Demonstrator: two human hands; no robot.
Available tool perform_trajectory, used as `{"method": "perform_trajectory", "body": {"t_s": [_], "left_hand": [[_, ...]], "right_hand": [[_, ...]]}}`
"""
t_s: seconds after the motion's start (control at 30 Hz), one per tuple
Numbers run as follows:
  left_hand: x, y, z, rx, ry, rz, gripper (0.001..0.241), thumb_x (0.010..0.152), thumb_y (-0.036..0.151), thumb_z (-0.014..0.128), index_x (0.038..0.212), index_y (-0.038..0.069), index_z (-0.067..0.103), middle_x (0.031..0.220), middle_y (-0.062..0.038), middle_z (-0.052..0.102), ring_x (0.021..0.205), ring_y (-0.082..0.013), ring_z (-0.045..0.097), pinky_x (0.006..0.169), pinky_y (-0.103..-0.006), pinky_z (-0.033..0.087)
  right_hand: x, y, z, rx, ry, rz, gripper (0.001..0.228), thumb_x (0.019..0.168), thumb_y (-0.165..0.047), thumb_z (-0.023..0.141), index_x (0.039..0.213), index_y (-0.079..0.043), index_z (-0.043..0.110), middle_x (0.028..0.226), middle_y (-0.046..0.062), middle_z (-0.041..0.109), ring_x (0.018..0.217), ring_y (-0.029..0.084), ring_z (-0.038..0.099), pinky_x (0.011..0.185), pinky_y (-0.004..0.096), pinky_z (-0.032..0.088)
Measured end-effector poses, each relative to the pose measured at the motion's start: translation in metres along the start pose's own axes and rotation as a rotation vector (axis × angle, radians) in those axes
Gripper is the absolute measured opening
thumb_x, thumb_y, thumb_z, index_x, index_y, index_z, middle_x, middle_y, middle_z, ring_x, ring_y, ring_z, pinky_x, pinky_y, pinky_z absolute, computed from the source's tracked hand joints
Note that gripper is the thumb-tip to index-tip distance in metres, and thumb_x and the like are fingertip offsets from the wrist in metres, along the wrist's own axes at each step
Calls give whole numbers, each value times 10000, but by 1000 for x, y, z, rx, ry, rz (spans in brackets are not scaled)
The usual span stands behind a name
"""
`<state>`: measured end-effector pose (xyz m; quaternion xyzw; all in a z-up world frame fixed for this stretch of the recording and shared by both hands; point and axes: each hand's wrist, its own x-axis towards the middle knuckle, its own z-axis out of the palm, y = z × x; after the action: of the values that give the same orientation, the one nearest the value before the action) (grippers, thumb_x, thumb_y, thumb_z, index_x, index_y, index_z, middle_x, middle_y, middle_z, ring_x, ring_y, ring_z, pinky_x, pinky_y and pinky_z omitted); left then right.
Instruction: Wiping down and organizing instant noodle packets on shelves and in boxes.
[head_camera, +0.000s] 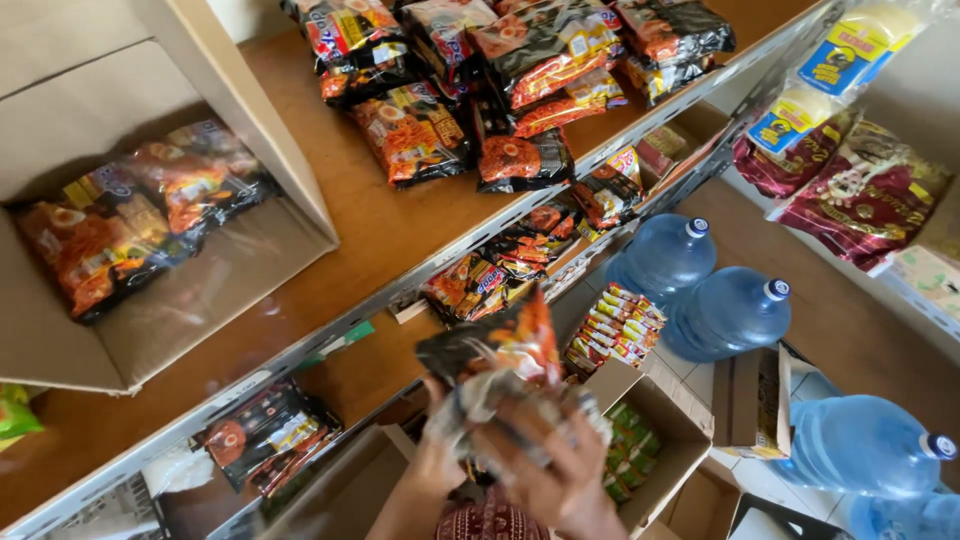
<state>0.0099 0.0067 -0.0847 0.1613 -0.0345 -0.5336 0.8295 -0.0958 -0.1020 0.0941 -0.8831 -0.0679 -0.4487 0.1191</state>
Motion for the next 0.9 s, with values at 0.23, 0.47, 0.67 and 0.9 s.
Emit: {"method": "perform_trajectory", "body": {"t_s": [0.23, 0.47, 0.67, 0.9], "left_hand": [[-2, -5, 41, 267, 131, 40, 955, 842, 786, 394, 1498, 94, 448, 1432, -133, 588, 1266, -250, 614, 1061, -425, 528], [17, 3, -31, -430, -659, -206, 1015, 951, 849, 440, 1536, 22, 496, 1443, -140, 615, 1275, -240, 638, 1090, -343, 557], [4, -3, 38, 114, 192, 99, 987, 819, 817, 403, 1455, 70, 503, 1345, -125, 660, 1189, -276, 660, 1031, -469, 534], [2, 8, 75, 239, 227, 652, 914, 983, 728, 497, 1590, 85, 266, 1537, -164, 430, 1336, -360, 494, 1126, -538, 387]], "right_hand": [[35, -2, -7, -162, -49, 298, 404, 754, -208, 808, 1152, -150, 766, 1231, 84, 689, 1066, 309, 687, 935, 512, 508], [-20, -17, 15, 5, -120, 116, 465, 766, -220, 838, 1227, -220, 772, 1285, 21, 684, 1109, 270, 666, 940, 414, 576], [27, 26, -22, -186, -20, 353, 440, 707, -111, 789, 1139, -195, 770, 1211, 63, 708, 959, 313, 638, 808, 414, 559], [-33, -7, 1, -52, -2, 313, 439, 670, -116, 783, 1109, -138, 765, 1200, 128, 672, 947, 324, 680, 824, 441, 557]]}}
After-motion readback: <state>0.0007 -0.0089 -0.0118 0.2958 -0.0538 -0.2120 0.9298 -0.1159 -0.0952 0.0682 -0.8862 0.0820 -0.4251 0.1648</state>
